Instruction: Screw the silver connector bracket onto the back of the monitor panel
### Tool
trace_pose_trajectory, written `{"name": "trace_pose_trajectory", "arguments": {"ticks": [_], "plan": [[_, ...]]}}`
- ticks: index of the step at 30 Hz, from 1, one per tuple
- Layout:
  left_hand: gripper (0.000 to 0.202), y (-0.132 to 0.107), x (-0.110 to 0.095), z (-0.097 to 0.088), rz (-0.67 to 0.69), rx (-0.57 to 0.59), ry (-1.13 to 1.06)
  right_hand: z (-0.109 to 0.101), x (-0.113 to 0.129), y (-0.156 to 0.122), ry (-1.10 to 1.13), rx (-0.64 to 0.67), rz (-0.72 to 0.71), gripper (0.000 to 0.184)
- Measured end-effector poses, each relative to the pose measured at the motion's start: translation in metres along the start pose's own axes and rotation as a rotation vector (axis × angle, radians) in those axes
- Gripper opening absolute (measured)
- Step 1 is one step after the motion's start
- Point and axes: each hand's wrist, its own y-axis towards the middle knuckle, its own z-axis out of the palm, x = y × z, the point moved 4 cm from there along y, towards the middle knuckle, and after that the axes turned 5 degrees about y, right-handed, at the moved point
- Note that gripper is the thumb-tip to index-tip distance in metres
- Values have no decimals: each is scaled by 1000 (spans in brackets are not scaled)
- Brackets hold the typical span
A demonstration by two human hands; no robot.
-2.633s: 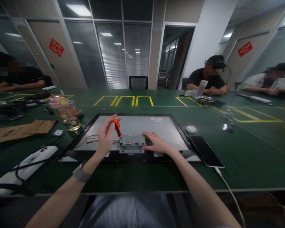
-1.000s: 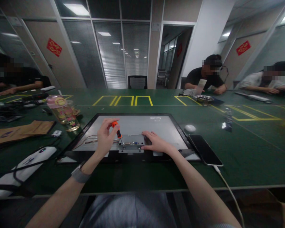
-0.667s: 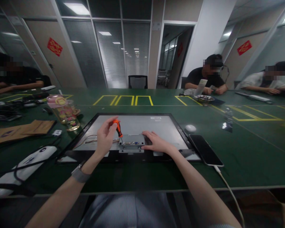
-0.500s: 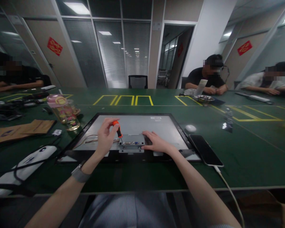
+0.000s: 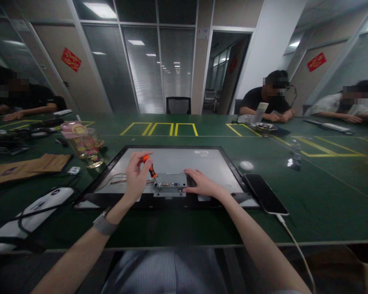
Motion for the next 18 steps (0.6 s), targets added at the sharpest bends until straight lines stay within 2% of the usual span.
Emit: {"name": "trace_pose_trajectory", "arguments": {"ticks": [5,8,14,18], "plan": [[30,-1,0,2,-49,84,-124,-1,2,-1,24,3,2,82],[29,-1,2,3,-86,107,-137,-1,3,-2,37,14,11,81],[17,1,-1,1,22,83,-33,-2,3,-3,65,20,13,78],[25,1,-3,0,35,74,-67,-2,4,-3,69,35,14,77]]}}
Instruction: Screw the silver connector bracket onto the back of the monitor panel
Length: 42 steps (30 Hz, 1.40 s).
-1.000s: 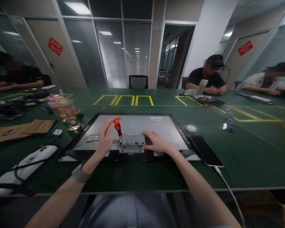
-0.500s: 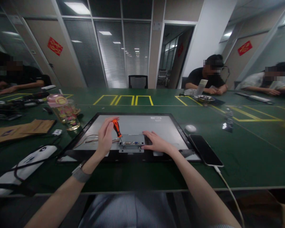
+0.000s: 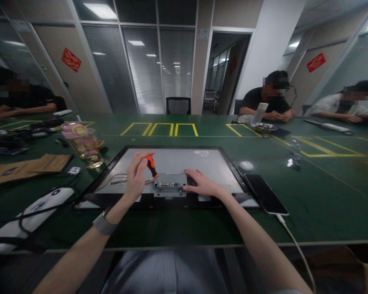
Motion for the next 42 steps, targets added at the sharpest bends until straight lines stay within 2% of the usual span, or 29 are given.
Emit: {"name": "trace_pose_trajectory", "arguments": {"ticks": [6,11,17,24,30,36,42], "plan": [[26,-2,5,2,-80,19,-45,-2,1,0,4,-13,11,77],[17,-1,4,0,-54,-37,43,-1,1,1,-7,-19,7,76],[29,0,4,0,-80,0,-26,0,0,2,-27,-16,5,78],[18,1,3,-2,-40,-24,38,0,0,2,-17,-18,11,79],[31,0,4,1,-81,62,-51,-1,1,1,-18,-24,33,78],[18,1,6,0,-50,13,29,-1,-1,1,-19,-24,32,79],[31,1,3,1,-46,65,-70,-1,1,1,-24,-21,21,78]]}}
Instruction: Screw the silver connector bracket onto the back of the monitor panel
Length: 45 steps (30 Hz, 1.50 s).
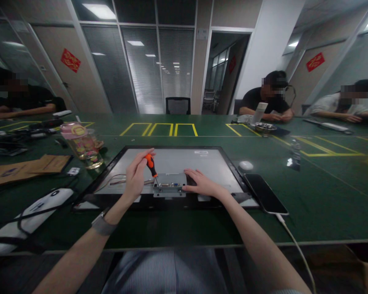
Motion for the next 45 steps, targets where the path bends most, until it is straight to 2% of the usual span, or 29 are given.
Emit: {"name": "trace_pose_trajectory", "arguments": {"ticks": [4,8,14,21,27,33,38,45], "plan": [[26,0,1,-1,-1,-23,37,1,-2,-1,9,0,-30,80],[17,1,-1,-2,54,-67,105,1,-4,-1,4,17,-45,83],[31,-1,0,0,-23,-1,0,0,-1,-1,-27,24,-32,82],[20,0,0,0,26,-28,83,-1,-1,-1,-25,29,-11,84],[31,-1,1,3,-46,43,-40,0,-1,0,-39,26,-18,83],[25,-1,4,3,-19,2,48,3,-5,1,-47,14,-42,82],[29,-2,1,3,-51,43,3,2,-5,1,-42,9,-52,81],[21,0,4,0,26,-74,81,2,-6,1,-49,19,-38,83]]}}
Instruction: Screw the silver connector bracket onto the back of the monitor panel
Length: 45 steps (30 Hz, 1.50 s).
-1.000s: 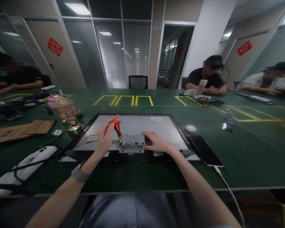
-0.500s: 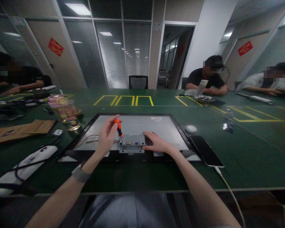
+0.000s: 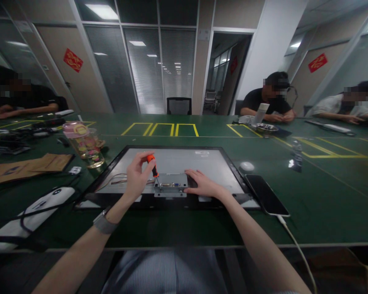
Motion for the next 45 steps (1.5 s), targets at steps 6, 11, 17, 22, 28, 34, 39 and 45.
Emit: {"name": "trace_pose_trajectory", "arguments": {"ticks": [6,11,17,22,28,34,39,45], "plan": [[18,1,-2,-3,1,-11,4,-3,5,-2,13,11,31,85],[28,-2,-4,-1,-54,68,-74,-4,6,-2,15,17,55,86],[19,-1,-2,1,11,37,7,-1,3,0,9,-5,13,82],[27,-2,-7,1,-24,95,-52,-1,4,0,13,0,15,81],[28,-4,-5,2,-88,95,-125,-2,5,-1,1,14,21,85],[18,-2,-3,0,14,55,-44,-1,2,-1,11,9,7,83],[25,-1,-8,-1,-10,75,-61,-2,4,-1,33,4,11,82],[20,-1,-4,-1,-20,46,-27,0,-1,0,32,-6,-7,82]]}}
